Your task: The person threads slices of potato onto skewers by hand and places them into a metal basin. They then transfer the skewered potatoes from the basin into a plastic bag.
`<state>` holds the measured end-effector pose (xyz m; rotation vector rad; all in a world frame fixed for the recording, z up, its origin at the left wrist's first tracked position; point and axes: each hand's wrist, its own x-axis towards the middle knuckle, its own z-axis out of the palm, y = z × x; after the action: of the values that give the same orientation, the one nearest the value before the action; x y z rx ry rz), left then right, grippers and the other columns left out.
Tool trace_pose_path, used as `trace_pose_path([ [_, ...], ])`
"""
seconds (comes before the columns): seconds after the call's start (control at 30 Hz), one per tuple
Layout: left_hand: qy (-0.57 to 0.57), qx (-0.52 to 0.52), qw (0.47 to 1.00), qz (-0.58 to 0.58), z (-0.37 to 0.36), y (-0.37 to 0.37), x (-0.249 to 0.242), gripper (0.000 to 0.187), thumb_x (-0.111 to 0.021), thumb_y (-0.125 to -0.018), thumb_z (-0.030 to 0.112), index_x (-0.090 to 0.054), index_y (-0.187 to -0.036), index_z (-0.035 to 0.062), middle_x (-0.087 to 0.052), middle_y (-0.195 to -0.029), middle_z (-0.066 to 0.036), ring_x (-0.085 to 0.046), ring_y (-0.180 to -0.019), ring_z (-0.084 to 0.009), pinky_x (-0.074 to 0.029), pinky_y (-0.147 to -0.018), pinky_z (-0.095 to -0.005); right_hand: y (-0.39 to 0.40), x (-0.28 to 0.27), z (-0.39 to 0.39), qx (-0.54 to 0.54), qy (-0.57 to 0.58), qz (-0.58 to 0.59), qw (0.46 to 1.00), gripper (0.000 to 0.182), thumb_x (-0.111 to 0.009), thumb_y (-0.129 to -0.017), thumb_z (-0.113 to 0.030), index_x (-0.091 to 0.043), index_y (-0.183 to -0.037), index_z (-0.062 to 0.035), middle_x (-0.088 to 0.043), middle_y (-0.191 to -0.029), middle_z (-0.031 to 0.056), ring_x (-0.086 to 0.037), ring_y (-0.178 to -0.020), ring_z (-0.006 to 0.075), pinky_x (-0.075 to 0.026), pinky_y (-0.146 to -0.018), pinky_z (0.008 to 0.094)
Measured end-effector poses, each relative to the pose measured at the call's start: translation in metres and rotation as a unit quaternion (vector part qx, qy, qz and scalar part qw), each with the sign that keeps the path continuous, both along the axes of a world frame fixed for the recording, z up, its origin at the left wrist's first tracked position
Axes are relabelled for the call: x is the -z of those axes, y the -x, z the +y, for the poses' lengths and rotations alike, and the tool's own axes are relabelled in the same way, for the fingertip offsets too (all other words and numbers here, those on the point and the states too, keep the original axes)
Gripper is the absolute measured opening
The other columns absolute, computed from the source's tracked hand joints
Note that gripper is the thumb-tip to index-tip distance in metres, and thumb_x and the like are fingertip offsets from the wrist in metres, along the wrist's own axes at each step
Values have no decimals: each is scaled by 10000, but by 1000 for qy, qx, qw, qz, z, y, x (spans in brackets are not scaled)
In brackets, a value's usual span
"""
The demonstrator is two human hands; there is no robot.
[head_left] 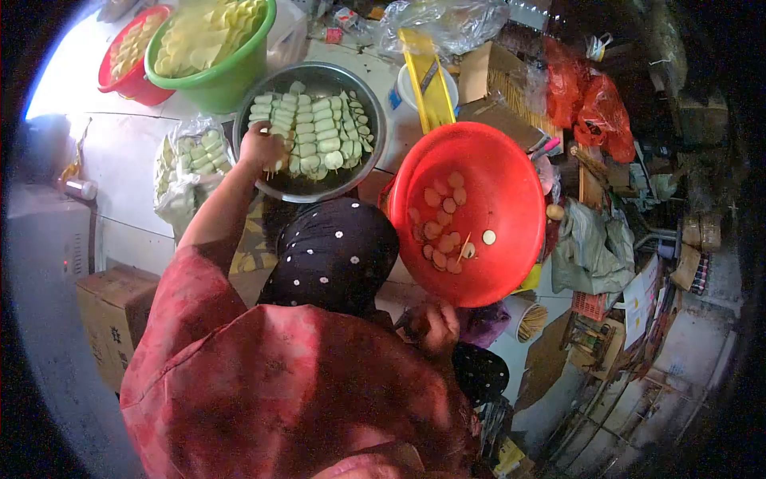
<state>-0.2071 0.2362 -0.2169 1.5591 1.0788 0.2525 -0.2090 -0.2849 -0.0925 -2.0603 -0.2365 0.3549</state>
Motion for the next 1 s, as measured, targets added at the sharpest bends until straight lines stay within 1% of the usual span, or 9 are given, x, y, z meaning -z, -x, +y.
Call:
trace_pose_path([
  [0.07,-89,26,992,84,3,-10,8,583,-686,-706,198,-457,-1219,41,-628,-988,-158,-620,-875,-250,-494,-765,-328,-1,-73,56,160,-146,251,944,146,-471,-873,-122,-546,-935,-14,-507,-665,11,-446,-541,103,-356,-489,233],
  [0.3,-160,12,970,181,-2,-15,42,619,-731,-648,268,-503,-1190,74,-614,-1036,-166,-614,-909,-284,-484,-805,-349,-13,-89,60,97,-172,249,948,155,-424,-875,-65,-528,-938,30,-507,-659,25,-442,-547,102,-365,-496,239],
  [0.37,97,-109,989,-40,9,-11,89,588,-730,-652,161,-502,-1180,40,-625,-956,-130,-622,-795,-209,-509,-682,-310,-17,-86,58,55,-204,272,939,167,-428,-873,-71,-532,-949,35,-509,-665,25,-443,-551,103,-365,-501,232],
  [0.5,167,-180,957,-154,-22,-10,20,516,-640,-740,1,-447,-1219,2,-581,-816,-84,-545,-599,-161,-451,-483,-299,-19,-63,39,104,-183,289,934,158,-434,-873,-74,-534,-941,29,-505,-657,18,-440,-547,103,-355,-500,227],
  [0.6,170,-188,952,-171,-21,-10,22,521,-625,-771,3,-411,-1246,-15,-558,-827,-82,-531,-607,-155,-445,-495,-291,-14,-11,-18,-145,201,-156,956,135,-444,-870,-77,-530,-925,12,-502,-664,18,-447,-554,104,-356,-501,234],
  [0.67,142,-200,959,-143,-33,-17,-2,482,-620,-790,27,-420,-1226,-17,-563,-878,-106,-553,-669,-163,-465,-554,-285,-17,-49,12,36,-162,267,949,316,-557,-863,-213,-518,-1111,-20,-614,-837,80,-581,-667,142,-508,-551,285],
  [0.83,219,-114,955,-163,7,-12,43,435,-646,-770,139,-483,-1141,-19,-619,-905,-144,-610,-768,-229,-494,-660,-325,-20,-93,45,146,-141,319,926,258,-525,-888,-161,-521,-1121,-50,-612,-797,69,-563,-628,115,-485,-505,257],
  [0.87,-68,-82,994,-11,7,-16,53,500,-661,-745,215,-496,-1159,-13,-628,-967,-167,-615,-827,-243,-485,-730,-337,-21,-100,47,150,-145,299,931,233,-513,-880,-149,-533,-1084,-36,-599,-748,60,-538,-590,112,-446,-493,233],
  [1.0,-100,11,992,69,14,-9,17,569,-671,-707,202,-487,-1199,-20,-625,-1011,-168,-607,-865,-226,-469,-759,-314,-23,-100,31,171,-169,220,946,226,-506,-879,-146,-554,-1060,-20,-606,-689,70,-496,-485,94,-374,-432,195],
])
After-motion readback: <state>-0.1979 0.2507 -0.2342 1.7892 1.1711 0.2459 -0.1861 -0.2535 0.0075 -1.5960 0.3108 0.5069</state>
